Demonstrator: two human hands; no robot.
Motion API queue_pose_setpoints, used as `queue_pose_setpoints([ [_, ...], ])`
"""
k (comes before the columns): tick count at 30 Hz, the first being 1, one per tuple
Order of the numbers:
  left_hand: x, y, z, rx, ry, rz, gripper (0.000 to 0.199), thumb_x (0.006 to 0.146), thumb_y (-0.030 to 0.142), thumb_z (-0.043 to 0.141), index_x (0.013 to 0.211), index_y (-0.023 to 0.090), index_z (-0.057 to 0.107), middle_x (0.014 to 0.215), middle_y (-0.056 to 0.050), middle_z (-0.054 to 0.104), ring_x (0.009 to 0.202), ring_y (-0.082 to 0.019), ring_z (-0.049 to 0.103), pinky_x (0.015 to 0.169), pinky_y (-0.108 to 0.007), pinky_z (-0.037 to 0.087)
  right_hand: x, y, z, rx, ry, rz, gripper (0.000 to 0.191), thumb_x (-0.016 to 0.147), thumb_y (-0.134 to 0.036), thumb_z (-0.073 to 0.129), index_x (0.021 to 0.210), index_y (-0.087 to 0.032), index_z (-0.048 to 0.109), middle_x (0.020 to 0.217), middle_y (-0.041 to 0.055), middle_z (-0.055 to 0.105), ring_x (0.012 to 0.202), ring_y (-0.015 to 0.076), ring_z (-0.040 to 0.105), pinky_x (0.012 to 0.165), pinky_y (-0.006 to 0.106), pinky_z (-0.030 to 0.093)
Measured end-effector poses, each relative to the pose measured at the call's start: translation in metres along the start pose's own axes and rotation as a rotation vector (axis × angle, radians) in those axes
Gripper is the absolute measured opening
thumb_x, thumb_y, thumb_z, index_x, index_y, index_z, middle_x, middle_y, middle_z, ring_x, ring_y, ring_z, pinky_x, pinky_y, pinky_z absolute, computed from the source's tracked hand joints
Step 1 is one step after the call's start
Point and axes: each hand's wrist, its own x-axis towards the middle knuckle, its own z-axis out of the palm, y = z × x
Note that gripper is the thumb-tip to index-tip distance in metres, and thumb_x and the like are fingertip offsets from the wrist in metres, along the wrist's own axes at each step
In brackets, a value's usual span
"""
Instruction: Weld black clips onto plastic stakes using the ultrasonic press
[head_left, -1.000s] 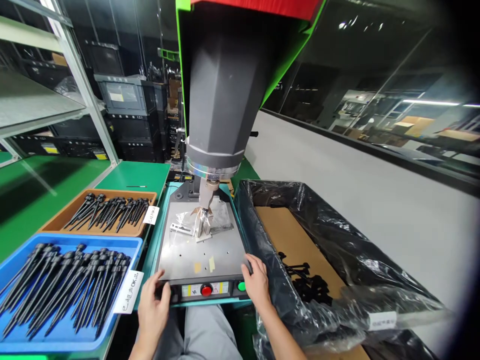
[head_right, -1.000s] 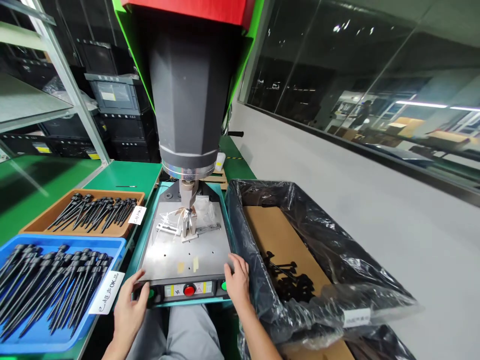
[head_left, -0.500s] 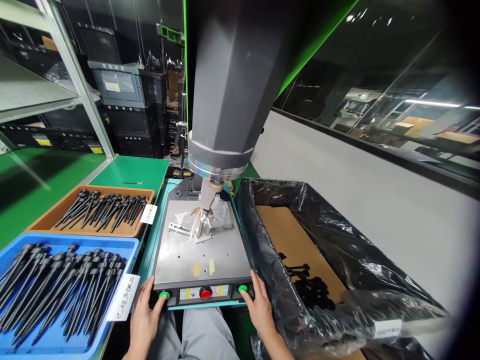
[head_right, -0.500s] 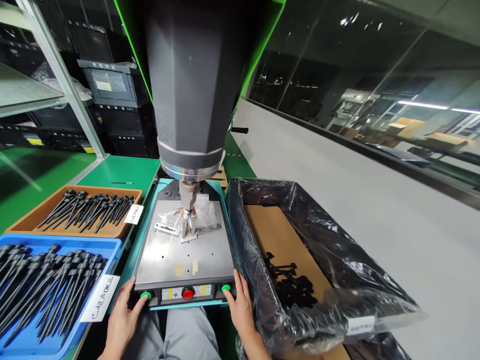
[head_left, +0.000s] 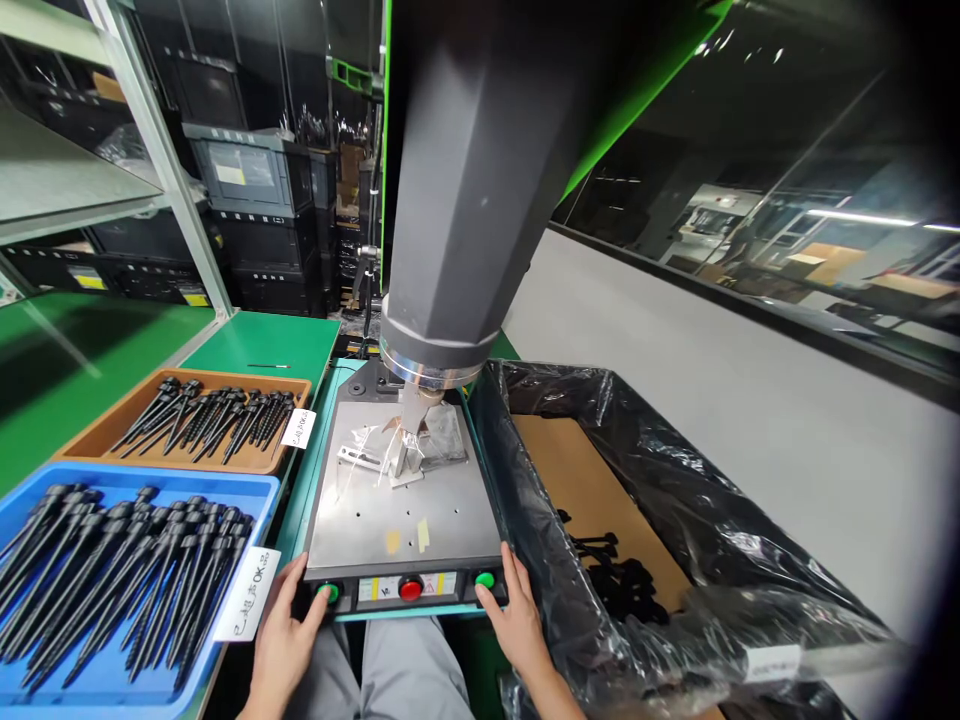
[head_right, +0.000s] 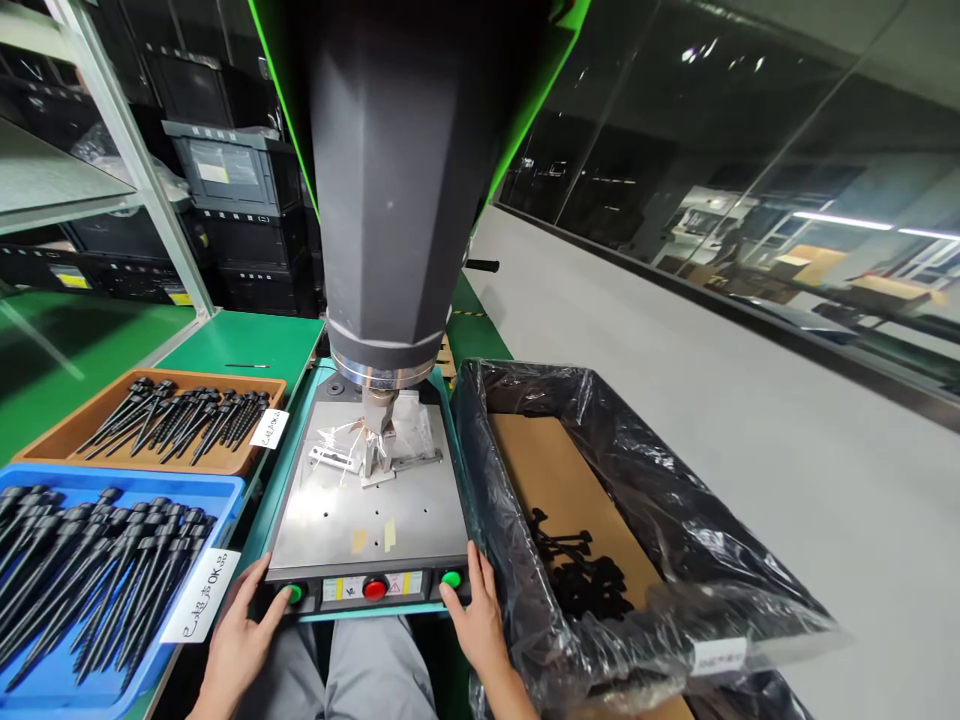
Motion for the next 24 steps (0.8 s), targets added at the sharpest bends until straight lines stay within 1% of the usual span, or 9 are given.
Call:
queue_pose_setpoints([
  [3,-0.005,0.019,0.003,-0.005,0.114,0.014,0.051,0.081,0.046,0.060,0.126,0.021,0.059,0.133,-0.012,0.056,0.125,-0.034,0.052,0.102,-0.049,0.045,0.000,0.000,0.000,0.004,-0.002,0.003,0.071,0.092,-0.045,0.049,0.154,-0.024,0.021,0.150,0.0132,0.035,0.137,0.0302,0.038,0.112,0.047,0.034],
  [5,-0.009,0.034,0.007,-0.055,0.151,0.060,0.050,0.081,0.044,0.061,0.126,0.021,0.060,0.135,-0.013,0.054,0.127,-0.034,0.049,0.102,-0.049,0.046,0.001,-0.001,-0.001,0.013,-0.003,0.007,0.071,0.091,-0.045,0.049,0.154,-0.023,0.022,0.149,0.0135,0.036,0.137,0.0303,0.038,0.111,0.047,0.035],
  [8,-0.008,0.057,0.019,-0.228,0.051,0.072,0.044,0.081,0.042,0.063,0.120,0.021,0.063,0.131,-0.013,0.057,0.124,-0.032,0.052,0.101,-0.048,0.047,0.001,-0.004,-0.002,0.037,0.003,0.022,0.072,0.090,-0.046,0.050,0.153,-0.022,0.025,0.148,0.0139,0.037,0.137,0.0302,0.038,0.112,0.047,0.034],
  [10,-0.001,0.071,0.031,-0.413,-0.076,-0.050,0.044,0.078,0.043,0.067,0.116,0.020,0.065,0.127,-0.013,0.061,0.118,-0.030,0.058,0.100,-0.046,0.047,0.002,-0.005,-0.002,0.059,0.012,0.031,0.072,0.089,-0.047,0.051,0.152,-0.021,0.028,0.148,0.0142,0.038,0.136,0.0301,0.039,0.112,0.047,0.034],
  [13,0.014,0.091,0.053,-0.726,-0.252,-0.285,0.053,0.070,0.046,0.075,0.114,0.016,0.064,0.122,-0.015,0.066,0.113,-0.028,0.062,0.102,-0.044,0.045,0.004,-0.005,-0.003,0.107,0.038,0.040,0.070,0.088,-0.050,0.053,0.148,-0.020,0.036,0.144,0.0142,0.043,0.135,0.0301,0.042,0.111,0.046,0.035],
  [16,0.033,0.113,0.070,-0.935,-0.357,-0.398,0.058,0.066,0.042,0.082,0.115,0.016,0.063,0.123,-0.016,0.065,0.113,-0.026,0.062,0.102,-0.041,0.045,0.008,-0.006,-0.004,0.160,0.064,0.069,0.067,0.085,-0.053,0.056,0.142,-0.019,0.046,0.138,0.0146,0.051,0.130,0.0315,0.047,0.108,0.048,0.039],
  [18,0.045,0.130,0.077,-1.052,-0.409,-0.462,0.056,0.067,0.038,0.082,0.115,0.017,0.063,0.124,-0.015,0.065,0.111,-0.024,0.063,0.096,-0.038,0.049,0.012,-0.011,-0.007,0.176,0.099,0.084,0.064,0.083,-0.056,0.058,0.136,-0.018,0.053,0.134,0.0157,0.054,0.127,0.0330,0.050,0.106,0.048,0.042],
  [21,0.062,0.156,0.083,-1.262,-0.429,-0.550,0.047,0.073,0.033,0.079,0.115,0.020,0.063,0.120,-0.013,0.067,0.104,-0.020,0.066,0.084,-0.030,0.054,0.017,-0.029,-0.011,0.170,0.213,0.037,0.058,0.083,-0.056,0.060,0.125,-0.017,0.062,0.131,0.0175,0.055,0.123,0.0340,0.053,0.104,0.049,0.044],
  [24,0.077,0.177,0.086,-1.480,-0.359,-0.612,0.037,0.078,0.033,0.074,0.111,0.020,0.062,0.108,-0.010,0.070,0.091,-0.016,0.069,0.073,-0.024,0.056,0.023,-0.058,-0.010,0.183,0.322,-0.062,0.045,0.086,-0.049,0.059,0.116,-0.016,0.066,0.127,0.0174,0.058,0.119,0.0322,0.055,0.104,0.050,0.043],
])
